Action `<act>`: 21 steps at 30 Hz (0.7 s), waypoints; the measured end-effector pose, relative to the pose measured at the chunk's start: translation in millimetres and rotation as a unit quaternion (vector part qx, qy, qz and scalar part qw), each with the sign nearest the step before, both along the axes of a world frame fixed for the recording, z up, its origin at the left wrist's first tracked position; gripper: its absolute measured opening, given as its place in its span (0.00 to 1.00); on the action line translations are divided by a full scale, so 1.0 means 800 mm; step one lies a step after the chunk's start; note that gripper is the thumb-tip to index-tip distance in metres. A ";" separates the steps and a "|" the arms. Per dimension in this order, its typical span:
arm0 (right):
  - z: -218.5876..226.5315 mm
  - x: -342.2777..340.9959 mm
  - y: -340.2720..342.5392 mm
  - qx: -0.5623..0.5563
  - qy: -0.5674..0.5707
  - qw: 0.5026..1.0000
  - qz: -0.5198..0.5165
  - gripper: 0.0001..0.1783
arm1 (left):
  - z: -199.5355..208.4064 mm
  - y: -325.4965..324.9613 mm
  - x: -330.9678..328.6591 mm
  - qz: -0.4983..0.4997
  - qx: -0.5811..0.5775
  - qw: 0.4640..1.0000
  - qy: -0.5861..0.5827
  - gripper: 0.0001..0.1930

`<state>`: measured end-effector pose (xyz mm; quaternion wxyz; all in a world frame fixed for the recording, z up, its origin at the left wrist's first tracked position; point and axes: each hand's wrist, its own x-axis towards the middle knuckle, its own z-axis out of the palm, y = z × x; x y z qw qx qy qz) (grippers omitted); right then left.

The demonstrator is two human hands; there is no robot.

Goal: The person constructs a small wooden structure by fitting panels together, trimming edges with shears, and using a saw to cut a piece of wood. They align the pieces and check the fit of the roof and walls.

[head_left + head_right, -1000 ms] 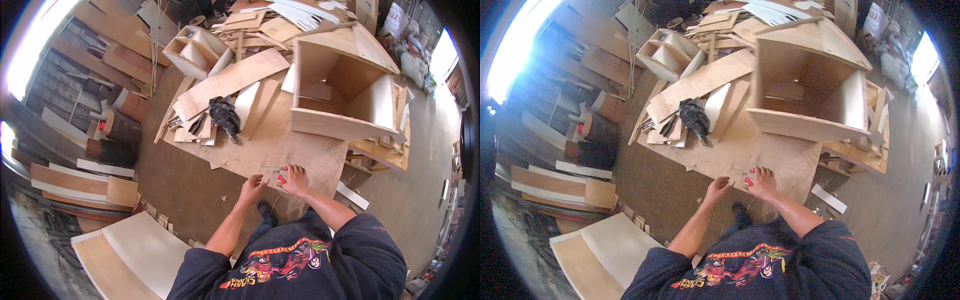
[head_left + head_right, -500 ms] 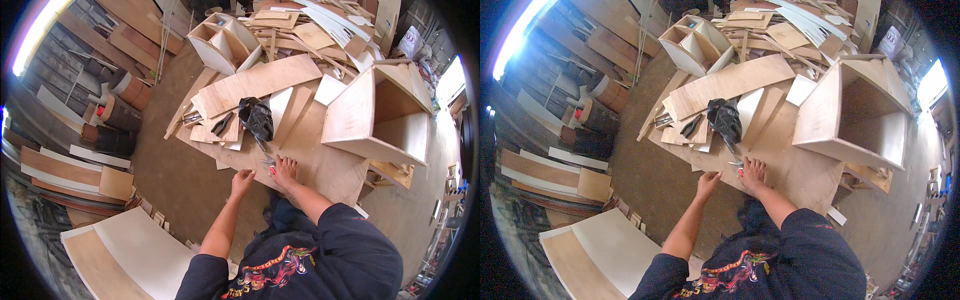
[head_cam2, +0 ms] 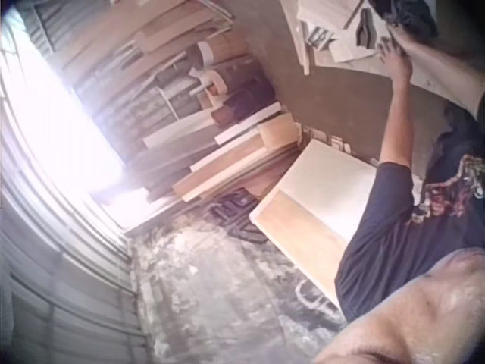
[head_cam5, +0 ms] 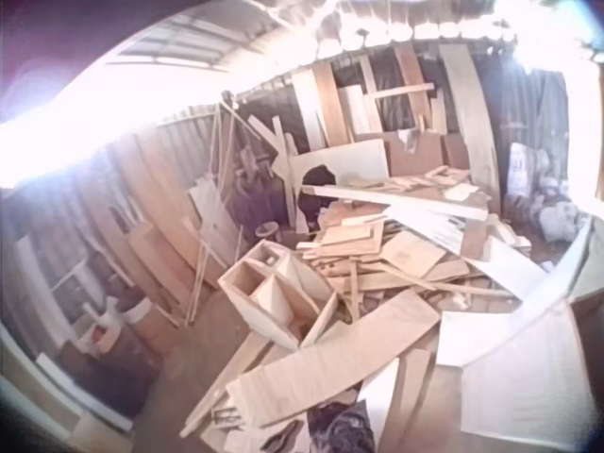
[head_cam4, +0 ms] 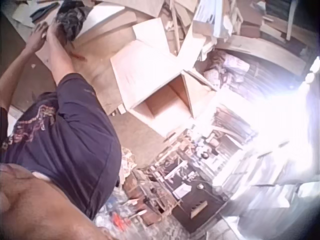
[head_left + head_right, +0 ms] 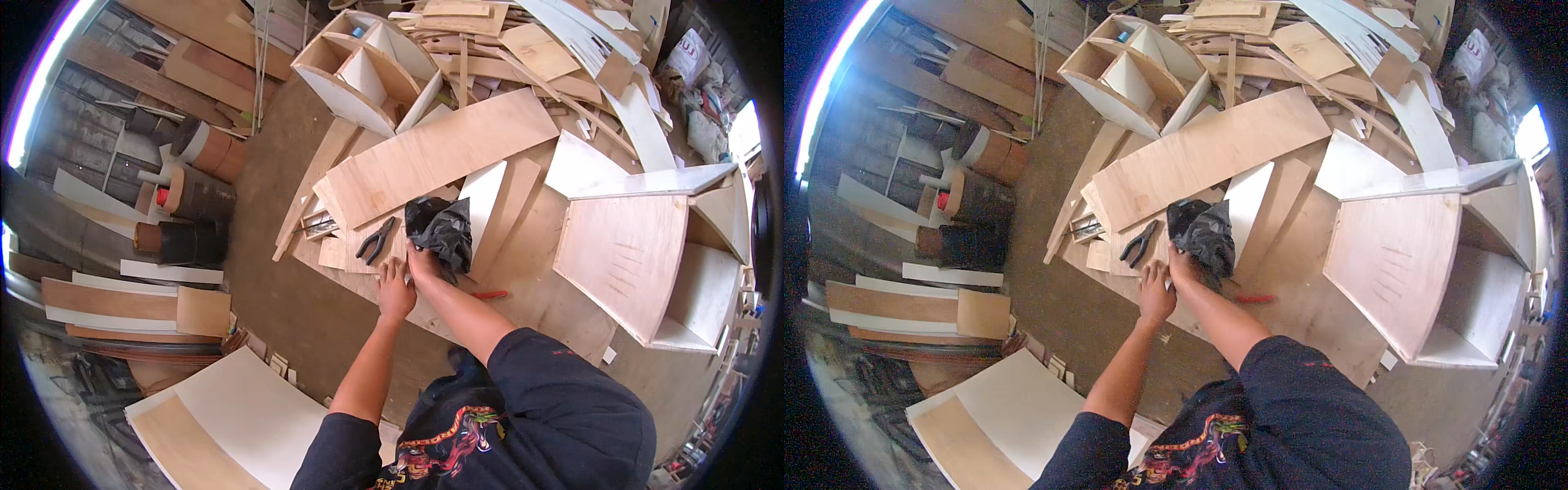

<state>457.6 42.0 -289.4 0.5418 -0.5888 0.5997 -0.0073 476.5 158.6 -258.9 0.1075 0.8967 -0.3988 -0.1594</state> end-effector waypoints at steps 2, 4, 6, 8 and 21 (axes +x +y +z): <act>0.008 0.006 0.001 0.001 0.047 0.999 -0.017 0.34 | -0.003 0.004 -0.001 0.017 -0.028 0.999 0.014 0.28; -0.005 0.004 0.003 -0.011 0.037 0.999 -0.017 0.33 | -0.002 0.005 -0.001 0.020 -0.039 0.999 0.023 0.28; -0.019 -0.005 0.007 -0.030 0.027 0.999 -0.017 0.32 | 0.000 0.001 -0.002 0.021 -0.056 0.998 0.033 0.28; -0.017 -0.017 0.016 -0.076 -0.058 0.995 -0.013 0.28 | -0.001 0.003 0.002 0.010 -0.050 0.998 0.028 0.28; 0.096 -0.232 0.121 -0.095 -0.291 0.935 0.180 0.19 | 0.045 0.032 -0.043 0.247 -0.274 0.730 0.575 0.17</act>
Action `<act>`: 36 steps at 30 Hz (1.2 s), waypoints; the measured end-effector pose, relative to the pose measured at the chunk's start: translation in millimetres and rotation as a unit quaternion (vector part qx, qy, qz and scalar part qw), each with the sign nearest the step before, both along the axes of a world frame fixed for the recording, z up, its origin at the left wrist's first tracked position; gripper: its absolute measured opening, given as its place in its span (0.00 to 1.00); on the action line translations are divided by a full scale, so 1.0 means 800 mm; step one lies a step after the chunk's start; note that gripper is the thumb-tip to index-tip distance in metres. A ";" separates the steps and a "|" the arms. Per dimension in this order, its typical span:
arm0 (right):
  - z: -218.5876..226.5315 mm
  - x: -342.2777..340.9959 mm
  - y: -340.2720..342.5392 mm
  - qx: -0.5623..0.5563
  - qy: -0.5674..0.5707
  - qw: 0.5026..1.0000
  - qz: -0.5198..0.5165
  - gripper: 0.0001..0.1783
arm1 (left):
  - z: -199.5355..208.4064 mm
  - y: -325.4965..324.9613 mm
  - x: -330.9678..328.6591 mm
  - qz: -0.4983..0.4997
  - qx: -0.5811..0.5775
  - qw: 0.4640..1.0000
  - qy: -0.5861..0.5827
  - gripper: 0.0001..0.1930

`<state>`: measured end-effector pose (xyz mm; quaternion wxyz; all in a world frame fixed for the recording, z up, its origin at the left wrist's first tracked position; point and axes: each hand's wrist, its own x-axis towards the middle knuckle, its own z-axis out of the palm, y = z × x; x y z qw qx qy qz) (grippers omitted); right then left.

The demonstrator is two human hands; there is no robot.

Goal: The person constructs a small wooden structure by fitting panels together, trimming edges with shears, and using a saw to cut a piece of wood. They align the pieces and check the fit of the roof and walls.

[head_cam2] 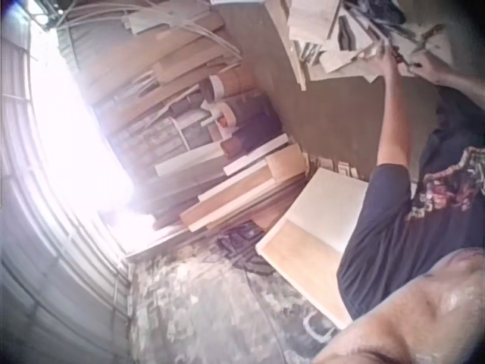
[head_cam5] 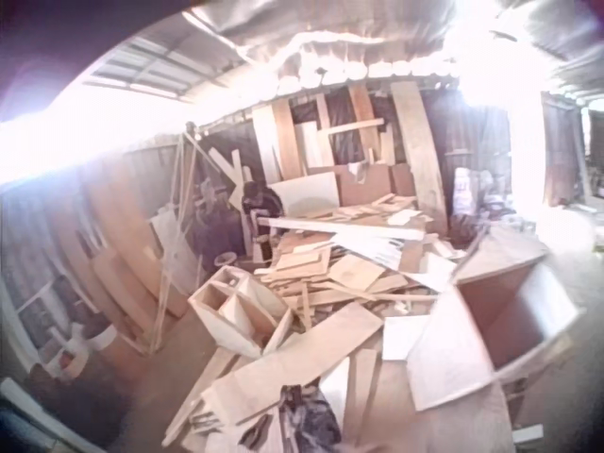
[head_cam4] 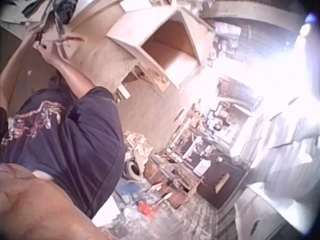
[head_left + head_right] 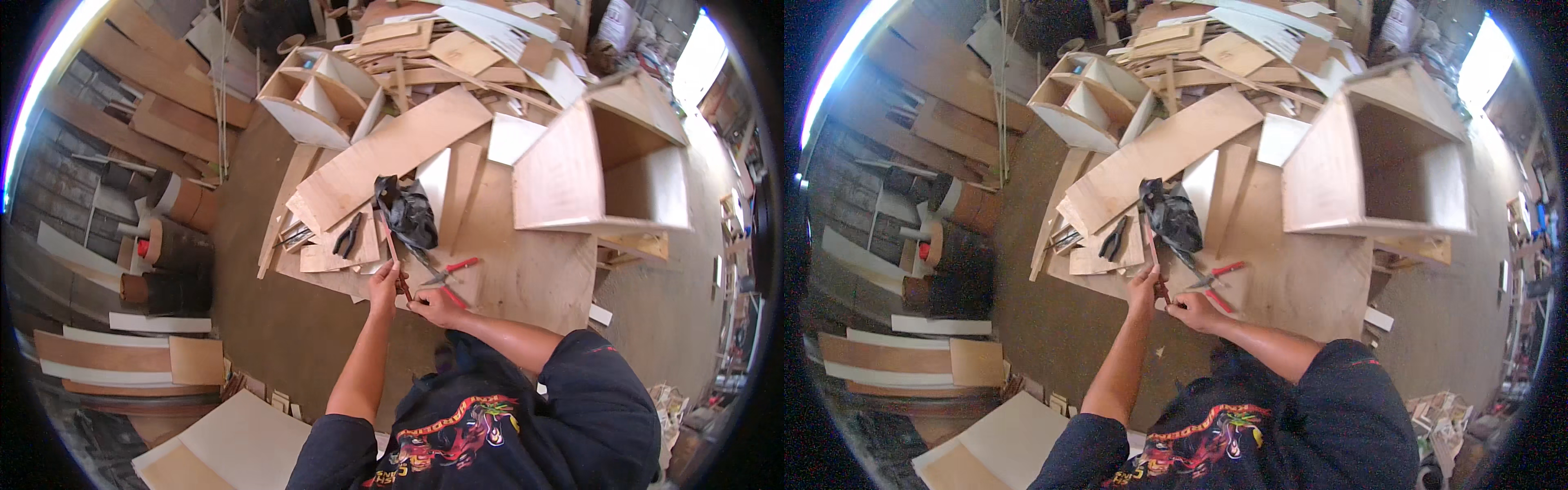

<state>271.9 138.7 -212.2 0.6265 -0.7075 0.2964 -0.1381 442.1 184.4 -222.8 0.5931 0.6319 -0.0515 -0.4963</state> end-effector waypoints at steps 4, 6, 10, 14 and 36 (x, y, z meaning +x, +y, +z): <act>0.036 -0.077 0.023 -0.040 -0.001 0.999 -0.032 0.10 | 0.047 0.012 -0.072 -0.076 -0.107 0.988 -0.083 0.14; 0.043 -0.107 0.038 -0.070 -0.040 0.993 -0.090 0.12 | 0.065 0.015 -0.127 -0.059 -0.222 0.968 -0.103 0.11; 0.129 -0.160 0.053 -0.077 0.013 0.958 -0.276 0.20 | 0.138 0.007 -0.230 -0.106 -0.269 0.943 -0.166 0.10; 0.164 -0.233 0.056 -0.177 -0.047 0.891 -0.415 0.14 | 0.207 -0.006 -0.300 -0.221 -0.309 0.837 -0.393 0.11; -0.068 -0.550 -0.328 0.316 -0.159 0.754 -0.553 0.24 | 0.381 -0.268 -0.548 -0.431 -0.029 0.490 -0.757 0.14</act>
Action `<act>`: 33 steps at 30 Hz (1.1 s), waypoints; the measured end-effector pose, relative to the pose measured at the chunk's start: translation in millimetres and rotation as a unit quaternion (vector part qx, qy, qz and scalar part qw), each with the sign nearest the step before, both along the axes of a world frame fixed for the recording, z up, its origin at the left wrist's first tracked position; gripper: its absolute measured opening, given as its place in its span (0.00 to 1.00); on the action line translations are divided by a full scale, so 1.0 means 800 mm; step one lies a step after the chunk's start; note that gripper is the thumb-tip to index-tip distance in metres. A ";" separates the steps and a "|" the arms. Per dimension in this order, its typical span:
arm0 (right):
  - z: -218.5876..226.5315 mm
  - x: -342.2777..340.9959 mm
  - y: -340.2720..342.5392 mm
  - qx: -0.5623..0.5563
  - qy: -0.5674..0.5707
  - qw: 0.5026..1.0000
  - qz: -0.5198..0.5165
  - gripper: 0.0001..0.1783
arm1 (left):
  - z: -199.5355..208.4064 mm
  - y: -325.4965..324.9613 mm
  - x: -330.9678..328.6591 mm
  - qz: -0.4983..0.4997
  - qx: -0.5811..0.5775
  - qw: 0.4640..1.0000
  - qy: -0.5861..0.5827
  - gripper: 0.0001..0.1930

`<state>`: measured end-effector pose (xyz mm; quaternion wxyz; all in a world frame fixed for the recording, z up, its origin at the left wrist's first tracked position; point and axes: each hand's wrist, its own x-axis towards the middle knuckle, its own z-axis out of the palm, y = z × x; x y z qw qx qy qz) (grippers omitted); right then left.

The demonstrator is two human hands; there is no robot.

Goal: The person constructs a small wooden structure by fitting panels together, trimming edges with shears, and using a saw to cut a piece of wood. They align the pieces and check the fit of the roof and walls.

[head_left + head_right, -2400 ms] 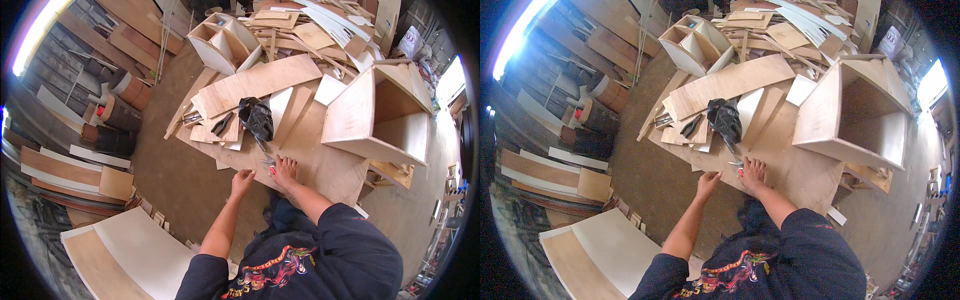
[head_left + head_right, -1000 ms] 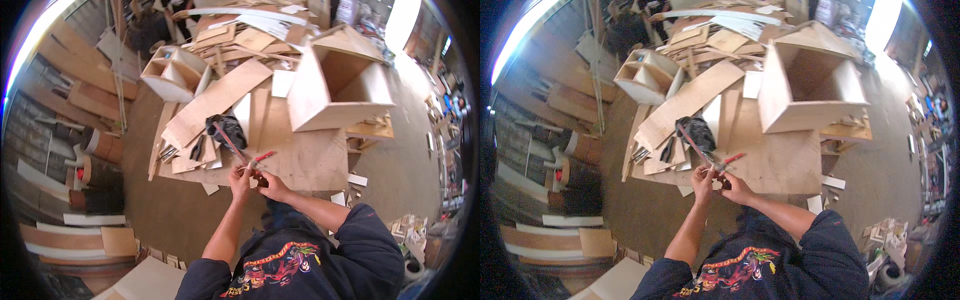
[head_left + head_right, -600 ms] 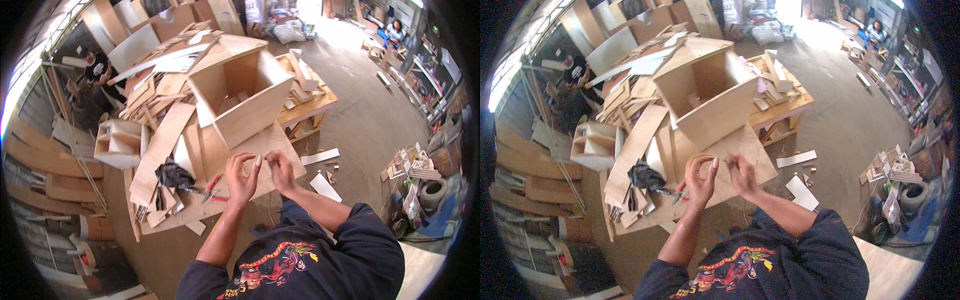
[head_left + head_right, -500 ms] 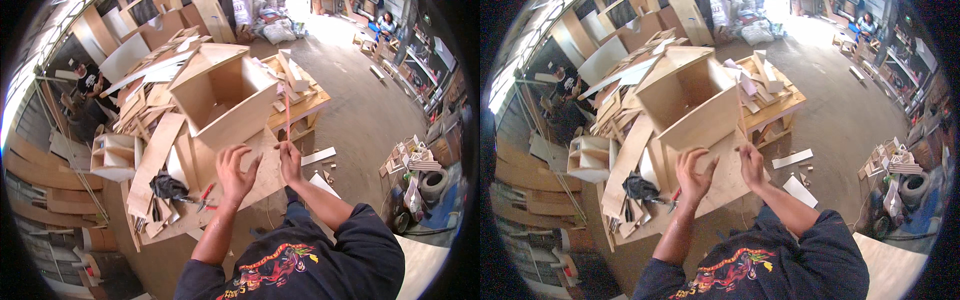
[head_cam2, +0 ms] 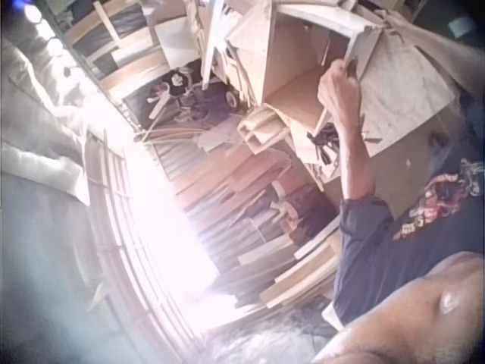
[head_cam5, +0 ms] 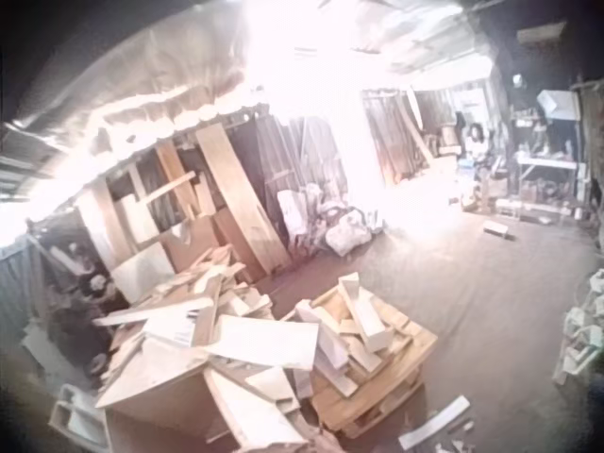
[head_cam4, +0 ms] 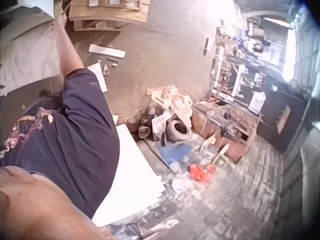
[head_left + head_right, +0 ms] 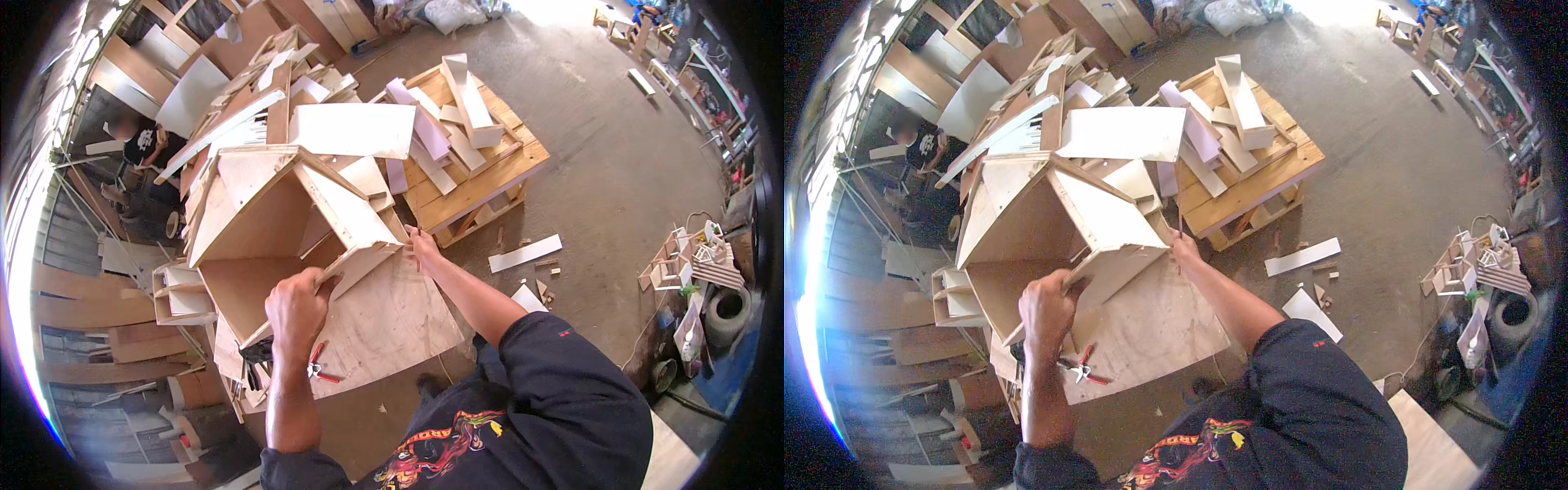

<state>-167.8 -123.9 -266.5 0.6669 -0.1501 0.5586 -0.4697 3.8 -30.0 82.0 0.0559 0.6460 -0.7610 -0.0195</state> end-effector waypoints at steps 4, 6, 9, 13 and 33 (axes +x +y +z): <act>-0.064 0.014 -0.033 0.053 -0.037 0.997 0.051 0.23 | -0.008 -0.004 0.004 -0.045 -0.034 0.997 0.047 0.13; -0.075 0.032 -0.038 0.067 -0.029 0.995 0.060 0.23 | -0.010 -0.003 0.008 -0.065 -0.051 0.994 0.074 0.13; -0.104 0.053 -0.045 0.081 -0.012 0.993 0.080 0.24 | -0.009 -0.002 0.006 -0.078 -0.062 0.993 0.062 0.12; -0.128 0.070 -0.032 0.058 0.029 0.996 0.059 0.24 | -0.015 0.006 0.014 -0.105 -0.069 0.991 0.043 0.09; -0.103 -0.036 0.158 0.041 0.075 0.981 0.173 0.20 | 0.018 0.078 -0.027 -0.100 0.025 0.990 0.100 0.05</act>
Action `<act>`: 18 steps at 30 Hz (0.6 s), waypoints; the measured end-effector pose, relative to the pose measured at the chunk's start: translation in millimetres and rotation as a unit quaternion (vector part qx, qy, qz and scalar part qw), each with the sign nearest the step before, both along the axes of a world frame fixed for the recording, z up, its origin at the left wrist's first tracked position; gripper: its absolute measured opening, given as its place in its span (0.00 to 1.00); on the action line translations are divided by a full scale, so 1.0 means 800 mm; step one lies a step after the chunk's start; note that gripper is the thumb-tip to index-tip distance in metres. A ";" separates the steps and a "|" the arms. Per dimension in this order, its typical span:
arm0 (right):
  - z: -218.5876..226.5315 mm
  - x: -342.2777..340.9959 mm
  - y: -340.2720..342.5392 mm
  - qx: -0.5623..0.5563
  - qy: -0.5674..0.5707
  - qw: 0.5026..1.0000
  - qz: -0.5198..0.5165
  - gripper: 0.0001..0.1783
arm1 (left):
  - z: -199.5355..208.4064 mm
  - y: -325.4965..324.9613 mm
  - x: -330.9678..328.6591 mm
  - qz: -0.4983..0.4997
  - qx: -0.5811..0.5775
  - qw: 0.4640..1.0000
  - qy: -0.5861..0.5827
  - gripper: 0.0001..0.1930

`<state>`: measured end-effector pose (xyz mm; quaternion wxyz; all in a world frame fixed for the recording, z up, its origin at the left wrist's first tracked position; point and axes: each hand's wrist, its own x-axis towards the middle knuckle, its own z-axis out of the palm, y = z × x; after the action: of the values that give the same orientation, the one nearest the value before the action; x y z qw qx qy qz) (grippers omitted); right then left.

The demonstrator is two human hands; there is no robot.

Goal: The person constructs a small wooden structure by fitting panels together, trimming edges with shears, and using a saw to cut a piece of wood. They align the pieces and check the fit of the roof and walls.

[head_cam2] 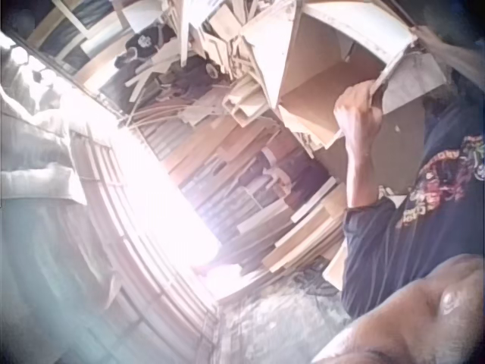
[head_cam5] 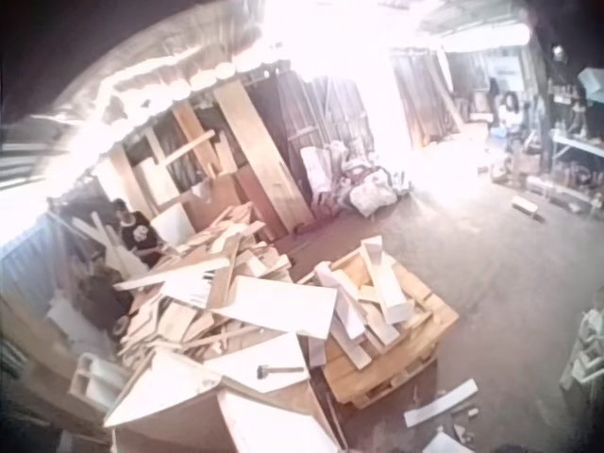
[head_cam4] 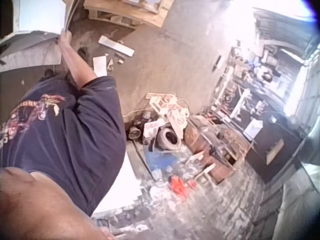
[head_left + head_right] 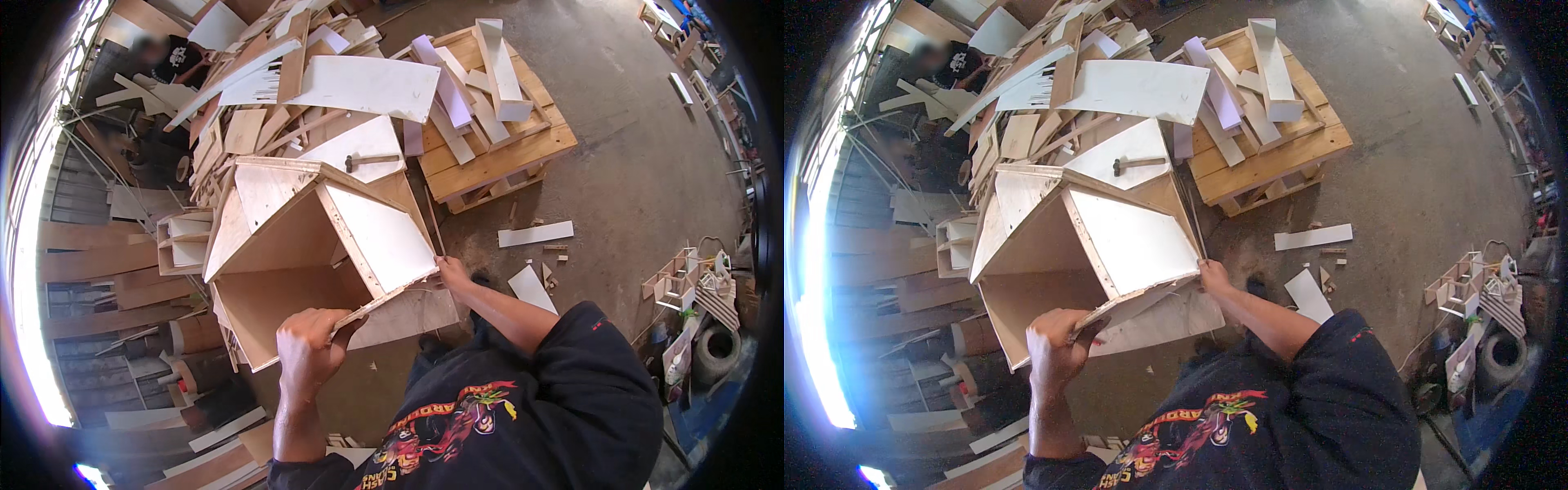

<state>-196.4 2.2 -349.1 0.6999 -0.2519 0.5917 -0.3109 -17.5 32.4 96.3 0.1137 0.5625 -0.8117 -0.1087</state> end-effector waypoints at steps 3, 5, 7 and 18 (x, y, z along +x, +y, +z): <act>0.140 -0.036 -0.010 -0.046 0.140 0.984 0.100 0.21 | 0.008 -0.003 -0.007 0.010 0.000 1.000 -0.008 0.06; 0.122 -0.036 0.005 -0.142 0.189 0.969 0.071 0.21 | 0.009 0.000 -0.006 0.019 -0.004 1.000 -0.009 0.06; 0.130 -0.036 0.018 -0.235 0.239 0.941 0.039 0.20 | 0.016 0.003 -0.004 0.026 0.045 0.998 -0.029 0.13; 0.395 -0.099 0.134 -0.409 0.341 0.846 0.021 0.30 | 0.016 -0.025 -0.036 -0.083 -0.064 0.994 -0.016 0.33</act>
<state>-275.6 109.0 -32.9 0.2934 -0.6179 0.6071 -0.4045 -46.1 12.7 108.9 0.1271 0.4865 -0.8626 -0.0564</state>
